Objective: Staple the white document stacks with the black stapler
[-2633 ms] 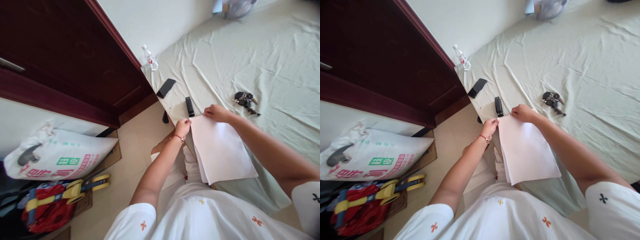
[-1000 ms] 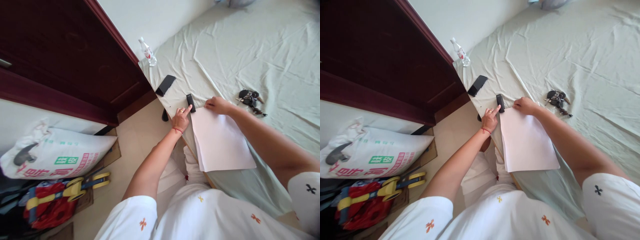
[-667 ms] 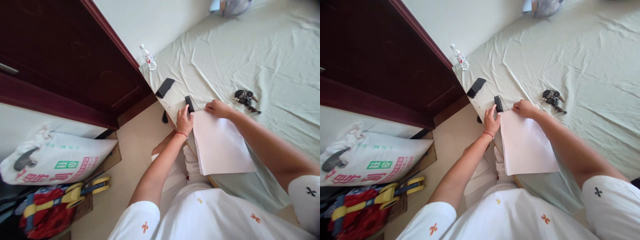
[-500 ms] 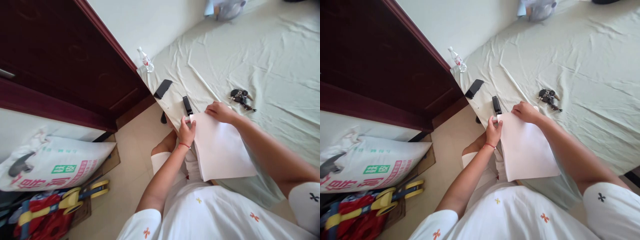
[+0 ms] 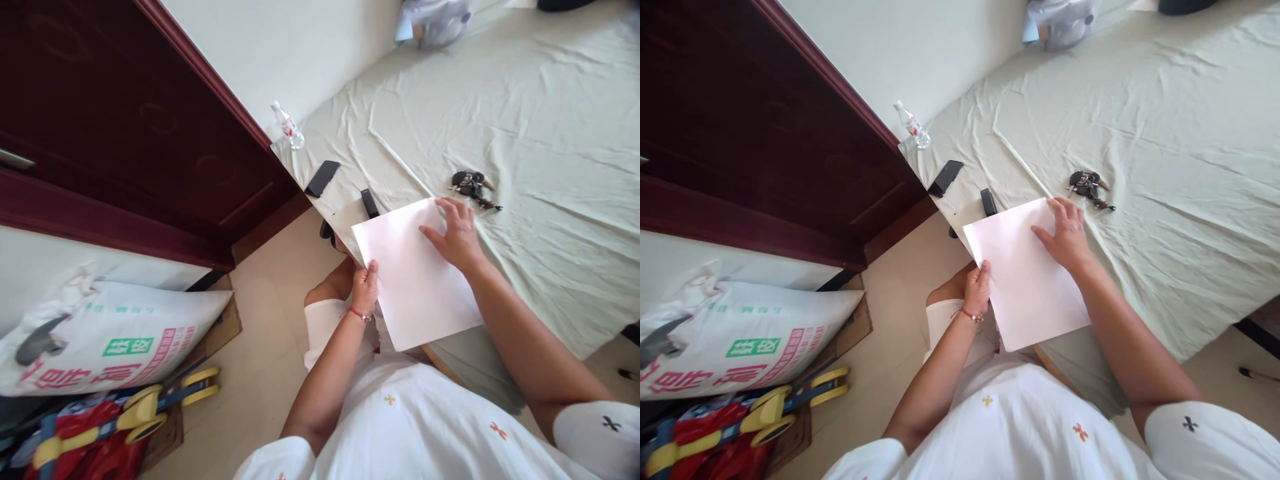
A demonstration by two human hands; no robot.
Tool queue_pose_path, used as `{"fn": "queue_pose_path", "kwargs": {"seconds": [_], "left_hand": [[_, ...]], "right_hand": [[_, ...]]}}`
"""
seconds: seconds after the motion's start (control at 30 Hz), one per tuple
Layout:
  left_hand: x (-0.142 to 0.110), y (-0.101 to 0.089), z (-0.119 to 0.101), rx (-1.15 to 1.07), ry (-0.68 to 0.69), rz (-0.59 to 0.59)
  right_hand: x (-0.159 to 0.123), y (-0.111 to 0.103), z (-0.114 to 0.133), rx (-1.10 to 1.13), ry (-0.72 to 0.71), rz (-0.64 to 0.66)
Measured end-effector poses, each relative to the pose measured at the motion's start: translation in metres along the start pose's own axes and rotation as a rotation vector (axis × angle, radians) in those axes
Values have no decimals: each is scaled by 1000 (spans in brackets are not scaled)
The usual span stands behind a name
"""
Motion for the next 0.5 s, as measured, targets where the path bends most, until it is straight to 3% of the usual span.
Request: {"fn": "queue_pose_path", "kwargs": {"seconds": [0.13,0.27,0.37,0.5], "left_hand": [[-3,2,-8,-73,42,-21],[-4,6,-13,-128,-25,-49],[-4,5,-14,-184,-102,-42],[-9,-10,-2,-281,-160,-68]], "right_hand": [[-24,-12,-27,276,385,152],[-29,-19,-25,608,675,415],[-30,-20,-19,663,775,480],[-31,-19,-17,685,789,481]]}}
Point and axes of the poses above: each hand's wrist, its own x-axis towards the middle knuckle, its own y-axis out of the palm, z = x × y, the point moved 1 cm from there along x, towards the middle knuckle, and after that the axes turned 10 degrees about -z, right-handed, at the moved point
